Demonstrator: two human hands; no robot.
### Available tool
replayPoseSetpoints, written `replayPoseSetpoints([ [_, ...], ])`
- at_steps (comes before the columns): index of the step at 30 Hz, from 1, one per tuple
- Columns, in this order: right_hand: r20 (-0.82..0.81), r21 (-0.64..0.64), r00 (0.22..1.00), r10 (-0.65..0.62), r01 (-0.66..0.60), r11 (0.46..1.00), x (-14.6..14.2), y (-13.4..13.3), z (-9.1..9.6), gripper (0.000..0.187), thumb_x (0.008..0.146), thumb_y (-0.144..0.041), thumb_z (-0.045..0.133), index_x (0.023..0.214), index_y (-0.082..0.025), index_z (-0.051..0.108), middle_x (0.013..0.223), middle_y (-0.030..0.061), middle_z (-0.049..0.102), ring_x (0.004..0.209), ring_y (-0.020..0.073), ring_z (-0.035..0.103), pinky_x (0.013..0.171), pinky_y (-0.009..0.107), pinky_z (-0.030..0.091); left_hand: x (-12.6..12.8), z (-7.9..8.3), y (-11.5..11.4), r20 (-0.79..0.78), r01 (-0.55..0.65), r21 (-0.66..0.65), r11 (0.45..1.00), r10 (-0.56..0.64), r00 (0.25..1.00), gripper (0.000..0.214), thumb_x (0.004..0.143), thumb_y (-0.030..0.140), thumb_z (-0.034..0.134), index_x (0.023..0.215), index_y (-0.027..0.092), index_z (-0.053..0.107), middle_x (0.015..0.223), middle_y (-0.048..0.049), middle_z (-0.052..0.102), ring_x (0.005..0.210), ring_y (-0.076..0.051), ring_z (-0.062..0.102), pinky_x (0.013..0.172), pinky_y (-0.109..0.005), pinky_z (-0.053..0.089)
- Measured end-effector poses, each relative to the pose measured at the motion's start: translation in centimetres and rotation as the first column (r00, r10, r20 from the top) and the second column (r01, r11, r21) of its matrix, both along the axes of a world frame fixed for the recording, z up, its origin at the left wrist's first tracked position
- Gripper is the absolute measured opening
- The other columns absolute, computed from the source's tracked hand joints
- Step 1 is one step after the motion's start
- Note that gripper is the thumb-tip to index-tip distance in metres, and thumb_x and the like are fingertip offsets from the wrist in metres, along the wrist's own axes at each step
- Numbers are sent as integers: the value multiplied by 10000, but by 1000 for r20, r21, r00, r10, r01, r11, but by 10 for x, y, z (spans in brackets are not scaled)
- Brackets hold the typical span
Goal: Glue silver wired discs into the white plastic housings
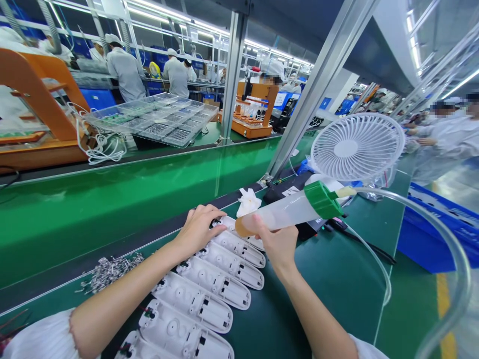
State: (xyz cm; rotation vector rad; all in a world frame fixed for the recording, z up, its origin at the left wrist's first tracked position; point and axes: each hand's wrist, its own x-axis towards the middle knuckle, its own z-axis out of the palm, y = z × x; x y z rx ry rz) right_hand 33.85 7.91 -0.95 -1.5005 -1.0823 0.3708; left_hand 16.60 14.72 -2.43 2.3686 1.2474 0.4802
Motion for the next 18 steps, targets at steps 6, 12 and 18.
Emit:
replayPoseSetpoints([
  [6,23,-5,999,-33,33,999,4,1,0,394,649,-520,659,596,-134,606,533,71,597,561,238,608,508,309,484,0,1,0,-7,-4,-7,1000,4,1000,239,838,281,566,1075,266,596,1107,-14,589,1035,-235,470,865,-399,338],
  [12,25,12,998,-55,54,998,5,3,-2,408,649,-531,658,661,-124,630,626,99,639,577,241,615,507,318,489,0,1,0,-9,0,-9,1000,0,1000,242,839,286,560,1077,267,596,1104,-12,589,1034,-234,467,872,-399,332],
  [18,24,46,999,-31,30,998,2,4,-3,407,653,-536,653,616,-132,624,574,80,629,520,222,601,506,312,487,0,0,0,-7,3,-7,1000,-3,1000,239,839,292,554,1074,278,595,1103,-6,584,1040,-234,462,868,-390,333],
])
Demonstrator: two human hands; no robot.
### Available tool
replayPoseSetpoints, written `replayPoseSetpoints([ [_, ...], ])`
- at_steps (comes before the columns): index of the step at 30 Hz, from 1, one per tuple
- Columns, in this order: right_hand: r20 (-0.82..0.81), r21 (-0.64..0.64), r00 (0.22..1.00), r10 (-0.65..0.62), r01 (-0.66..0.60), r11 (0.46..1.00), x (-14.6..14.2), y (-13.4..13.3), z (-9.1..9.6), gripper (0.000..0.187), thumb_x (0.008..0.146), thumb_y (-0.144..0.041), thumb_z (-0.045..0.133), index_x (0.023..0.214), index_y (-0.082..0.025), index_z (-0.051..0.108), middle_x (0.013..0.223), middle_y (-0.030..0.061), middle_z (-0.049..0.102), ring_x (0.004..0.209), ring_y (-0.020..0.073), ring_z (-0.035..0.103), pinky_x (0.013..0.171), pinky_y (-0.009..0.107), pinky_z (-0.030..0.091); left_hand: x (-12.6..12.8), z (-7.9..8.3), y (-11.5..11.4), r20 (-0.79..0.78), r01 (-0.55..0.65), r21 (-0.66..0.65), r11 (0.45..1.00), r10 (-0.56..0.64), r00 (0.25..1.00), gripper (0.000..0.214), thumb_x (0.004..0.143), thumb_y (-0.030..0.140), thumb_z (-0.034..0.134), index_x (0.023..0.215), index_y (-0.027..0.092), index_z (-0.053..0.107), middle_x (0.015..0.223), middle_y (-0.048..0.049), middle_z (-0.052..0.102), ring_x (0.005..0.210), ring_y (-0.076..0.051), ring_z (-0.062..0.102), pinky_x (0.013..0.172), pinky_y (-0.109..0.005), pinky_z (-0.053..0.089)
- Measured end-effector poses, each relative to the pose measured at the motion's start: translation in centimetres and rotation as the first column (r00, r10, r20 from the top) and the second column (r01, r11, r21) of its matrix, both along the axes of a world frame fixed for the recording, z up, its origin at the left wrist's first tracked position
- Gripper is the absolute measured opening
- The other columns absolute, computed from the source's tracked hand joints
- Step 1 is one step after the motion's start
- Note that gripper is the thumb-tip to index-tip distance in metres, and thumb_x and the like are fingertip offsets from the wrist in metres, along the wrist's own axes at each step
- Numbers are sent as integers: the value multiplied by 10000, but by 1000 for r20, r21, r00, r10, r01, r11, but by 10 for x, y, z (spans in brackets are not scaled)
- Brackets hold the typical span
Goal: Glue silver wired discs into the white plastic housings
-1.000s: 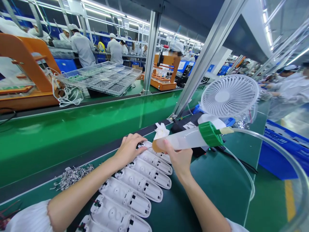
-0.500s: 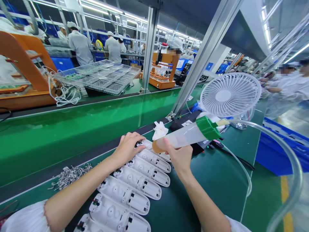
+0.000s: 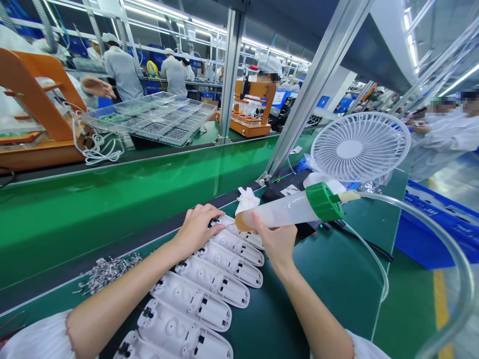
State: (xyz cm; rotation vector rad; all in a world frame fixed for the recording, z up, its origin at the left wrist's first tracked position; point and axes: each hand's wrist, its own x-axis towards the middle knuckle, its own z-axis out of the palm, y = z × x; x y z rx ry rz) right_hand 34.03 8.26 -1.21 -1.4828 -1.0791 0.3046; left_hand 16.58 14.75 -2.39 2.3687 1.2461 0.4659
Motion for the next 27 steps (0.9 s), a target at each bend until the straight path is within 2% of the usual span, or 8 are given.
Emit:
replayPoseSetpoints([
  [7,-11,1,1000,29,-29,1000,-2,0,-1,378,669,-502,654,628,-127,633,562,73,626,491,213,596,483,301,478,0,1,-1,-2,-2,-4,1000,2,1000,243,842,289,553,1081,275,591,1105,-9,583,1039,-235,466,865,-392,335],
  [17,-12,-19,999,-30,29,999,5,-2,0,413,648,-533,660,655,-121,636,612,101,634,594,250,622,468,296,480,0,0,0,-7,-1,0,1000,1,1000,246,841,301,547,1082,277,591,1107,-12,579,1042,-240,463,872,-397,334],
  [23,-46,-34,999,-25,23,999,4,-4,1,391,635,-510,678,637,-122,631,587,83,618,546,224,599,441,276,456,1,1,-1,-10,-7,-2,1000,7,1000,234,836,288,558,1066,271,600,1103,-18,582,1037,-249,472,865,-408,337],
  [27,-124,10,992,-21,22,1000,5,-4,4,364,609,-472,718,595,-126,606,512,47,571,446,186,544,419,281,445,2,2,-1,-4,-11,-2,1000,11,1000,230,844,285,555,1069,254,595,1103,-22,578,1040,-248,475,871,-409,333],
])
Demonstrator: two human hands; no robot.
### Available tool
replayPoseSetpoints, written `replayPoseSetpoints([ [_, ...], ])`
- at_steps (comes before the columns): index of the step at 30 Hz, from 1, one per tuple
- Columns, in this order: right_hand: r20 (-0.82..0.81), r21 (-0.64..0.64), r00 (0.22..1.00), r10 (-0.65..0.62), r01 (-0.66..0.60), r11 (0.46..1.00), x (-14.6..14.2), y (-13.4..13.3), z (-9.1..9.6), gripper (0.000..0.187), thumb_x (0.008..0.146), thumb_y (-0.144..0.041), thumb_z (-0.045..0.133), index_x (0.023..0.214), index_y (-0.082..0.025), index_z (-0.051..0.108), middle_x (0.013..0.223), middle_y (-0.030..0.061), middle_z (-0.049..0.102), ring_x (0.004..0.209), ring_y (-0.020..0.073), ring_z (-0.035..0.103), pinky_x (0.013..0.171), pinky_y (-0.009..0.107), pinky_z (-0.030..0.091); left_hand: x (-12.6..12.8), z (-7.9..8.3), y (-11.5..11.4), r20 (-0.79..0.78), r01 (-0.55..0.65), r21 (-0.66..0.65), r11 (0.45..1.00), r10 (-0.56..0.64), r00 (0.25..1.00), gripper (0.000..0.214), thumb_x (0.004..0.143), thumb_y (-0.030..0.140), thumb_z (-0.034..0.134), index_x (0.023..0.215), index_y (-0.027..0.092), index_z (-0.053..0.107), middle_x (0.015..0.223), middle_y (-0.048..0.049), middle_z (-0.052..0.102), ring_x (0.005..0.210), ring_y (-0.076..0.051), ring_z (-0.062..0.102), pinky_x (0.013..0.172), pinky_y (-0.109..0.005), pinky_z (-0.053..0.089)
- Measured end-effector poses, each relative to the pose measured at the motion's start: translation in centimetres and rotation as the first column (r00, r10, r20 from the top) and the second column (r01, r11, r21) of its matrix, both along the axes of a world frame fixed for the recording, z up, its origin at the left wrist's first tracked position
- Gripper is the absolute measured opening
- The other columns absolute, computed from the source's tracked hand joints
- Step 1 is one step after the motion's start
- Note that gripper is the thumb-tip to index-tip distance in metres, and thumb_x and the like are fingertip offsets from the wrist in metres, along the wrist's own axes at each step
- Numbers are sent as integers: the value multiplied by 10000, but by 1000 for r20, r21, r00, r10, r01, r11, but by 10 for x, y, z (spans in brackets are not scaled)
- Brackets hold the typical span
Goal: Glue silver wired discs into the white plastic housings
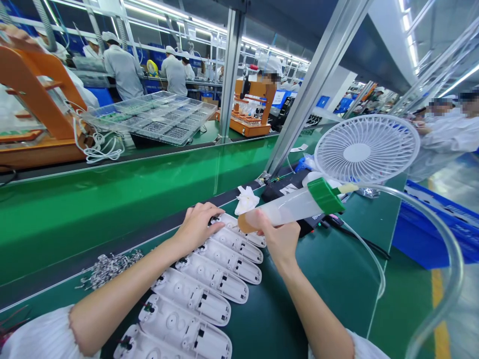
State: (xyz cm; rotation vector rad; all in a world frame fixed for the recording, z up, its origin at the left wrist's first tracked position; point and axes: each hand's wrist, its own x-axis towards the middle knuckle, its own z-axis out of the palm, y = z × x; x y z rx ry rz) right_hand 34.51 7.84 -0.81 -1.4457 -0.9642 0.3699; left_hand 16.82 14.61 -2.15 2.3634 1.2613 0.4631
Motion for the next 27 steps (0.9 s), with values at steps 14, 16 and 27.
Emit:
replayPoseSetpoints([
  [14,-171,126,984,51,-30,992,-15,-17,4,374,651,-479,691,584,-137,555,459,16,523,365,164,491,340,275,412,-30,12,-24,-90,120,-2,993,-120,989,316,823,276,613,1137,279,583,1051,-29,528,974,-214,461,846,-368,345],
  [16,-110,88,991,79,-69,994,-19,-19,4,353,657,-450,696,565,-134,568,440,16,526,364,159,494,380,276,432,-29,13,-24,-85,117,-2,993,-117,989,315,833,280,601,1147,265,578,1051,-33,527,972,-211,458,852,-372,342],
  [27,61,-14,998,31,-30,999,-17,-14,-7,413,622,-528,682,584,-125,603,499,62,578,452,211,558,471,322,470,-22,15,-26,-96,100,-16,995,-101,990,297,835,255,600,1131,246,583,1038,-34,534,971,-212,455,844,-369,343],
])
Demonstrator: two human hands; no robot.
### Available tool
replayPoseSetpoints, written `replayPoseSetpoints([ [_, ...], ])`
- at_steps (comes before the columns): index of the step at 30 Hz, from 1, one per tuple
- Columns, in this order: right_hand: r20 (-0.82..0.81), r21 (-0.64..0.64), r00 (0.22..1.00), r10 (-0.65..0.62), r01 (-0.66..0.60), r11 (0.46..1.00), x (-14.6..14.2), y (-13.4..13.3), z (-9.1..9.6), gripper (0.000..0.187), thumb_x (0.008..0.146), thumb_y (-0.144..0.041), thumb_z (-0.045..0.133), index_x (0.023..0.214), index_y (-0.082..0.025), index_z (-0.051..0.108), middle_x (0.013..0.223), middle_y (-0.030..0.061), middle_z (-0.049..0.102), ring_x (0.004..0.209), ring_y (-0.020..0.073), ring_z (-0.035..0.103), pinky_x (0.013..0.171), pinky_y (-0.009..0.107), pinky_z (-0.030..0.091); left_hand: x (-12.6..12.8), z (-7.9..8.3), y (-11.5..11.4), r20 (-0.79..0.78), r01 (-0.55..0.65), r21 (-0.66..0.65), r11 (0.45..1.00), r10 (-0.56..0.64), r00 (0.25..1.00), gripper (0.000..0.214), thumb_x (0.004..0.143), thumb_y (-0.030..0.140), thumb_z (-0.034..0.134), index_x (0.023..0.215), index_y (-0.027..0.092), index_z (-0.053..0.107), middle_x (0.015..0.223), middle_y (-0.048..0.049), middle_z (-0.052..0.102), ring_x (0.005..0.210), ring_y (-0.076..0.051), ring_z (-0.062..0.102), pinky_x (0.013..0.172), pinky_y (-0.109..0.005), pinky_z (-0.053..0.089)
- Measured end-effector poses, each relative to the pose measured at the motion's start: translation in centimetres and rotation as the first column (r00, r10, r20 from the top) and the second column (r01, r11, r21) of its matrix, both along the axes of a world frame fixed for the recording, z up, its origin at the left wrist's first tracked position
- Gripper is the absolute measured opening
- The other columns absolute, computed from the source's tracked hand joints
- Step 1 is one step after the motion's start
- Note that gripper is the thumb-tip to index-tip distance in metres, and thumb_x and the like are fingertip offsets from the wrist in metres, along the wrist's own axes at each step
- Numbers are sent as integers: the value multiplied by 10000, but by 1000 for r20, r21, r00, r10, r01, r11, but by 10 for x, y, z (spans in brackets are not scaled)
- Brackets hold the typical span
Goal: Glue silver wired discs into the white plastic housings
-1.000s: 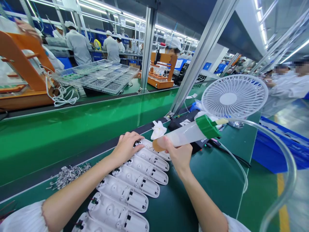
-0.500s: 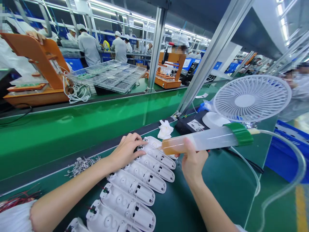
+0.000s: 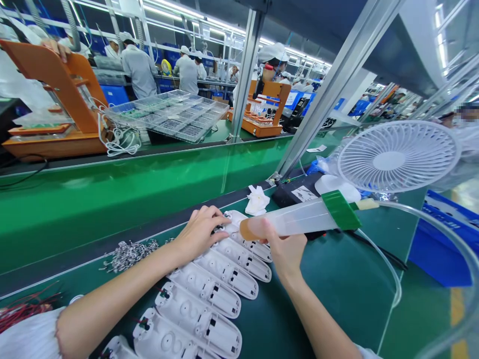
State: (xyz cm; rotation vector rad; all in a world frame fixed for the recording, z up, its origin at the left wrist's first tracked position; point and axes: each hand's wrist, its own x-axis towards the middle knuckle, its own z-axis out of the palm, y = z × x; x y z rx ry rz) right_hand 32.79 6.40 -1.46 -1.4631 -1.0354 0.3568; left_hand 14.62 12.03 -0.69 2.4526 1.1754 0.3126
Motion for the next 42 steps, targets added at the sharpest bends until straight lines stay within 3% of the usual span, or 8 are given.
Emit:
replayPoseSetpoints([
  [9,46,-30,999,27,-26,999,-2,1,3,425,645,-546,640,551,-135,585,455,53,550,409,202,541,428,304,448,-1,-2,1,1,5,11,1000,-5,1000,290,839,267,593,1128,250,582,1037,-35,536,965,-216,459,829,-373,348],
  [19,73,-66,997,33,-29,997,3,-2,4,402,670,-528,642,597,-134,601,457,45,540,517,230,587,461,299,472,-2,-7,2,22,13,50,999,-14,1000,284,835,262,599,1119,254,584,1022,-33,544,954,-217,462,824,-376,340],
  [27,98,-34,995,4,-1,999,6,0,2,398,662,-527,657,597,-140,596,472,47,556,527,236,596,526,328,494,-2,-9,2,24,13,52,999,-14,1000,291,833,252,603,1124,256,582,1012,-24,545,964,-214,463,832,-371,332],
  [42,89,-4,996,8,-8,1000,4,1,1,409,651,-532,654,592,-131,599,519,77,593,510,238,596,462,313,474,-3,-10,2,21,20,62,998,-22,1000,282,846,278,581,1127,265,579,1011,-25,552,956,-217,465,825,-366,334],
])
